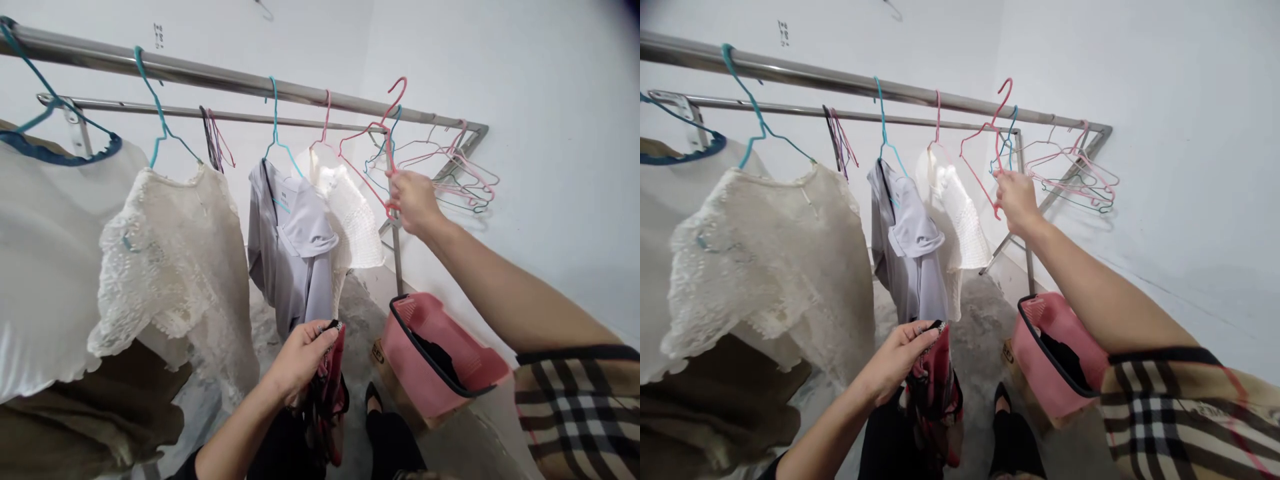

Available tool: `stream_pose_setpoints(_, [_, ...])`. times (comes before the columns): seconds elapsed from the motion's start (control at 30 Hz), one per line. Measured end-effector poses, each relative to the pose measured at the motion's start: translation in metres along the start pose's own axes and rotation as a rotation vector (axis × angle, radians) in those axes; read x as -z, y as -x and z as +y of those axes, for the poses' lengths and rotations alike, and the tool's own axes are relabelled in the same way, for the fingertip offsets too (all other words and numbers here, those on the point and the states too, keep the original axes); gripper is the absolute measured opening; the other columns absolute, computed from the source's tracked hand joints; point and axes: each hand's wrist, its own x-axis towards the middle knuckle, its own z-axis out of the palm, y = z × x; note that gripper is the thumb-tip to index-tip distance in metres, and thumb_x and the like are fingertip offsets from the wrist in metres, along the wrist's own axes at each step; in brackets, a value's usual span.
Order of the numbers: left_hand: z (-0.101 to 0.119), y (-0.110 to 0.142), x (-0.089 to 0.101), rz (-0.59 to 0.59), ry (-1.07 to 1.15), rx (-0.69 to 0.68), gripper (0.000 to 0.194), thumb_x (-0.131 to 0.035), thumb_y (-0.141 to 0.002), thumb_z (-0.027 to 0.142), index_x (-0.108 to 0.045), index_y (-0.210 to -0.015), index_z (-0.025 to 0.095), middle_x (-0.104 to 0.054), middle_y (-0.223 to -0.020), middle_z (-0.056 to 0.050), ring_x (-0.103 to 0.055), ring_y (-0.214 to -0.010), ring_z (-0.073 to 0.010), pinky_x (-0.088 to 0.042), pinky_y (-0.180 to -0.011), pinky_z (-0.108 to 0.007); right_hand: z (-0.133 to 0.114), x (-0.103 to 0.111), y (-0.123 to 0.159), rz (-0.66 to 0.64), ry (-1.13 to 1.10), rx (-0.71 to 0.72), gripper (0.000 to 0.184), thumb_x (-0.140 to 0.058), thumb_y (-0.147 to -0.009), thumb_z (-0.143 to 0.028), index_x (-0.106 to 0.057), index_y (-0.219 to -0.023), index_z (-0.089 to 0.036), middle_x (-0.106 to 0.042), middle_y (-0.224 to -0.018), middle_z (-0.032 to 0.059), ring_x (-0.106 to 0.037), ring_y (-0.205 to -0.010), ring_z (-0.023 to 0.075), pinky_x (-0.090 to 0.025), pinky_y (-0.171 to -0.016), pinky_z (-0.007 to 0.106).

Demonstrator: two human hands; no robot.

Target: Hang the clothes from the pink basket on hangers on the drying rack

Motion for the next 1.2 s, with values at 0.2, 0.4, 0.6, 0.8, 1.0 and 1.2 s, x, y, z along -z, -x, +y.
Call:
stream_pose_setpoints(0.2, [0.002, -0.006, -0.003, 0.018, 0.061, -0.074, 0.037, -0.075, -0.073, 0.045, -0.073, -0.093, 0.013, -0.069, -0.068, -0.001, -0.057, -0.058, -0.0082, -0.045, -0.059, -0.019, 0.015, 0.073, 0.159, 0.199, 0.037, 0.020, 0.025, -0.062, -0.088, -0.040, -0.064, -0.103, -0.020, -0.034, -0.051, -0.0087, -0.036, -0.045, 0.0076, -0.043, -0.049, 0.023])
stream_pose_setpoints(0.4, [0.002, -0.022, -0.022, 0.105, 0.131, -0.090, 0.037, -0.083, -0.064, 0.037, -0.074, -0.091, 0.014, -0.072, -0.071, -0.001, -0.062, -0.064, -0.0099, -0.049, -0.066, -0.020, 0.039, 0.139, 0.312, 0.057, 0.006, -0.299, 0.020, -0.065, -0.087, -0.038, -0.059, -0.097, -0.021, -0.046, -0.058, -0.0053, -0.043, -0.047, 0.0082, -0.037, -0.044, 0.021])
stream_pose_setpoints(0.6, [-0.008, -0.036, -0.047, 0.067, 0.030, -0.132, 0.035, -0.079, -0.070, 0.037, -0.073, -0.098, 0.016, -0.073, -0.080, 0.000, -0.063, -0.071, -0.0101, -0.050, -0.070, -0.020, 0.042, 0.164, 0.372, -0.042, 0.015, -0.423, 0.033, -0.051, -0.095, -0.046, -0.068, -0.093, -0.018, -0.038, -0.052, -0.0041, -0.037, -0.047, 0.0083, -0.032, -0.045, 0.022])
stream_pose_setpoints(0.8, [-0.014, -0.033, -0.062, -0.013, -0.263, -0.126, 0.039, -0.068, -0.080, 0.044, -0.070, -0.108, 0.017, -0.072, -0.083, -0.001, -0.061, -0.066, -0.0102, -0.050, -0.067, -0.022, 0.028, 0.170, 0.364, -0.209, 0.244, -0.383, 0.037, -0.044, -0.097, -0.044, -0.073, -0.094, -0.022, -0.051, -0.051, -0.0010, -0.047, -0.045, 0.0117, -0.038, -0.044, 0.024])
stream_pose_setpoints(1.0, [-0.012, -0.016, -0.081, -0.085, -1.116, -0.284, 0.038, -0.047, -0.093, 0.039, -0.068, -0.120, 0.021, -0.076, -0.092, -0.004, -0.067, -0.078, -0.0184, -0.049, -0.071, -0.026, 0.014, 0.144, 0.341, -0.351, 0.309, -0.255, 0.041, -0.039, -0.099, -0.041, -0.074, -0.088, -0.023, -0.075, -0.087, 0.0035, -0.070, -0.077, 0.0156, -0.054, -0.068, 0.024])
stream_pose_setpoints(1.2, [-0.008, -0.003, -0.090, -0.178, -1.802, -0.646, 0.031, -0.046, -0.096, 0.035, -0.073, -0.108, 0.025, -0.073, -0.082, -0.005, -0.062, -0.075, -0.0182, -0.044, -0.062, -0.026, 0.023, 0.149, 0.331, -0.275, 0.311, -0.242, 0.047, -0.040, -0.097, -0.048, -0.070, -0.075, -0.020, -0.071, -0.073, 0.0029, -0.063, -0.062, 0.0129, -0.050, -0.062, 0.025])
